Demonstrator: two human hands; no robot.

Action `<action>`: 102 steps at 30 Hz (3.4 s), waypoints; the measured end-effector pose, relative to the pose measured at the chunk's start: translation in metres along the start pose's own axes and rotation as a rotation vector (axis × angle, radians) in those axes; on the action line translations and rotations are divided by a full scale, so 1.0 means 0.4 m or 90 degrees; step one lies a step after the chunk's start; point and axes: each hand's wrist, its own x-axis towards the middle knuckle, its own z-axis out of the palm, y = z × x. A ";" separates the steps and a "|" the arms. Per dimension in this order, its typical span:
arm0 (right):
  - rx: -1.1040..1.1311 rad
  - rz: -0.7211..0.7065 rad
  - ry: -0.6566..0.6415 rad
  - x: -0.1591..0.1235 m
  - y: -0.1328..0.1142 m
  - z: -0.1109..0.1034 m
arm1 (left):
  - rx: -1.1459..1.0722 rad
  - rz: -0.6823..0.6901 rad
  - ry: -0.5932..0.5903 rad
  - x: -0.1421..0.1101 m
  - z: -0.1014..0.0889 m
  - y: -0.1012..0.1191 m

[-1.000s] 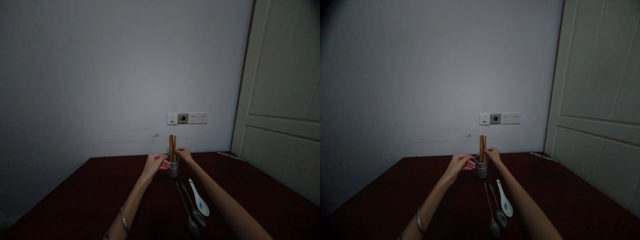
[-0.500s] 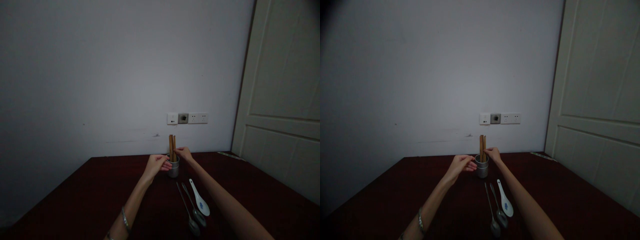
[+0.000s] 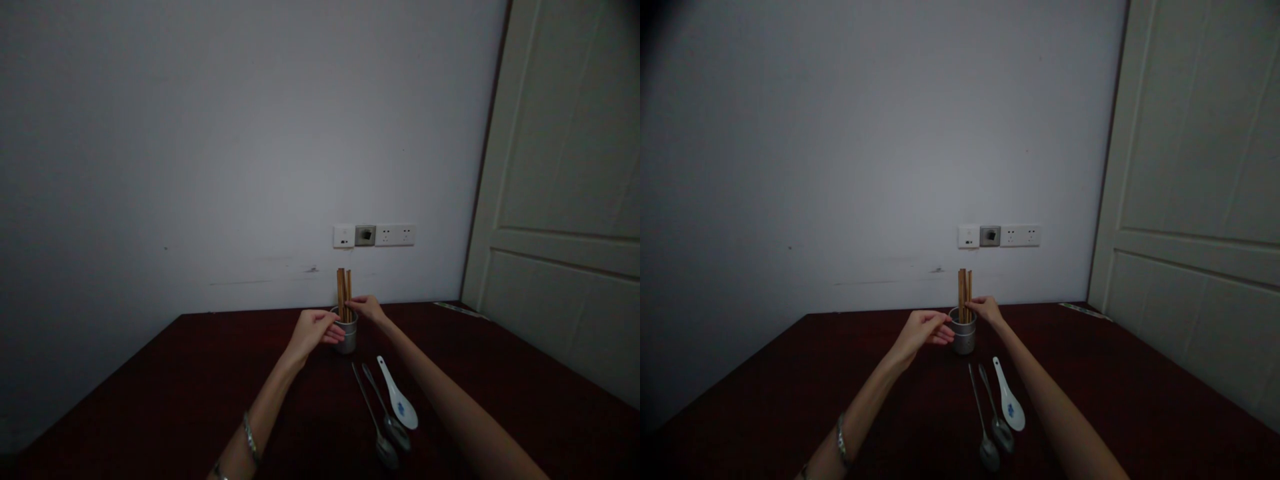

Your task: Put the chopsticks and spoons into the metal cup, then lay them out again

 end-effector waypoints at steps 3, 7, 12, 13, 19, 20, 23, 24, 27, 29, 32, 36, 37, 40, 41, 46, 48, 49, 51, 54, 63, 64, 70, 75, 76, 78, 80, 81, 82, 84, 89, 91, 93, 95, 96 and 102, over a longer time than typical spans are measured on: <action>-0.004 0.014 0.001 -0.001 0.010 -0.026 | 0.007 -0.003 -0.006 0.005 0.000 -0.005; -0.022 0.035 0.020 -0.031 0.036 -0.088 | 0.054 -0.012 -0.032 0.009 0.002 -0.013; -0.168 0.007 0.049 -0.127 0.109 -0.169 | 0.190 -0.082 -0.174 -0.001 0.006 -0.026; -0.234 -0.013 0.050 -0.150 0.126 -0.182 | 0.219 -0.104 -0.218 -0.002 0.006 -0.033; -0.397 -0.081 -0.004 -0.273 0.196 -0.224 | 0.349 -0.192 -0.405 0.006 0.014 -0.111; -0.406 -0.090 -0.006 -0.287 0.203 -0.225 | 0.373 -0.191 -0.410 0.008 0.019 -0.124; -0.435 -0.128 -0.004 -0.319 0.224 -0.222 | 0.498 -0.113 -0.369 0.009 0.037 -0.150; -0.446 -0.142 -0.001 -0.326 0.229 -0.220 | 0.561 -0.059 -0.337 0.008 0.044 -0.153; -0.477 -0.165 0.008 -0.340 0.237 -0.212 | 0.736 0.112 -0.242 -0.001 0.063 -0.155; -0.494 -0.173 0.004 -0.344 0.235 -0.208 | 0.795 0.177 -0.223 -0.010 0.071 -0.156; -0.519 -0.186 0.003 -0.346 0.230 -0.205 | 0.833 0.245 -0.240 -0.027 0.077 -0.168; -0.546 -0.183 -0.005 -0.345 0.228 -0.203 | 0.845 0.358 -0.266 -0.055 0.077 -0.201; -0.550 -0.182 -0.010 -0.345 0.228 -0.203 | 0.839 0.365 -0.254 -0.060 0.077 -0.210; -0.553 -0.188 -0.013 -0.346 0.228 -0.203 | 0.788 0.275 -0.156 -0.065 0.075 -0.235; -0.551 -0.190 -0.012 -0.346 0.228 -0.203 | 0.761 0.217 -0.118 -0.063 0.075 -0.243; -0.548 -0.177 -0.016 -0.345 0.229 -0.205 | 0.612 -0.065 -0.125 -0.049 0.088 -0.264; -0.544 -0.172 -0.020 -0.344 0.229 -0.206 | 0.591 -0.110 -0.155 -0.046 0.101 -0.265; -0.541 -0.172 -0.020 -0.345 0.229 -0.207 | 0.593 -0.115 -0.157 -0.045 0.108 -0.263; -0.536 -0.176 -0.019 -0.346 0.228 -0.207 | 0.605 -0.114 -0.147 -0.046 0.124 -0.257; -0.539 -0.178 -0.016 -0.349 0.224 -0.206 | 0.647 -0.131 -0.122 -0.049 0.150 -0.241; -0.511 -0.167 -0.013 -0.348 0.227 -0.206 | 0.783 -0.110 -0.033 -0.054 0.180 -0.252; -0.514 -0.171 -0.011 -0.347 0.230 -0.206 | 0.785 -0.106 -0.035 -0.054 0.180 -0.259; -0.537 -0.189 -0.012 -0.347 0.234 -0.206 | 0.786 -0.102 -0.016 -0.054 0.183 -0.285; -0.530 -0.179 -0.008 -0.350 0.227 -0.204 | 0.768 -0.103 0.003 -0.056 0.191 -0.290; -0.526 -0.179 -0.007 -0.350 0.227 -0.204 | 0.765 -0.103 0.008 -0.057 0.192 -0.290; -0.522 -0.178 -0.008 -0.350 0.227 -0.205 | 0.758 -0.101 0.014 -0.058 0.192 -0.290; -0.523 -0.178 -0.011 -0.349 0.228 -0.206 | 0.747 -0.097 0.016 -0.061 0.190 -0.289; -0.522 -0.178 -0.012 -0.349 0.228 -0.206 | 0.741 -0.094 0.017 -0.062 0.188 -0.288; -0.518 -0.177 -0.013 -0.349 0.229 -0.206 | 0.734 -0.090 0.021 -0.065 0.187 -0.286; -0.505 -0.173 -0.011 -0.348 0.230 -0.206 | 0.720 -0.079 0.034 -0.071 0.183 -0.279; -0.429 -0.155 0.018 -0.344 0.219 -0.218 | 0.683 -0.040 0.051 -0.085 0.170 -0.251; -0.384 -0.165 0.063 -0.339 0.195 -0.227 | 0.680 0.000 0.066 -0.087 0.165 -0.238; -0.332 -0.185 0.118 -0.330 0.152 -0.231 | 0.678 0.043 0.086 -0.086 0.160 -0.222; -0.259 -0.203 0.147 -0.317 0.093 -0.226 | 0.676 0.080 0.108 -0.085 0.158 -0.204; -0.214 -0.209 0.138 -0.309 0.060 -0.219 | 0.674 0.100 0.115 -0.085 0.157 -0.193; 0.200 -0.069 -0.046 -0.280 -0.130 -0.136 | 0.639 0.222 0.150 -0.090 0.153 -0.129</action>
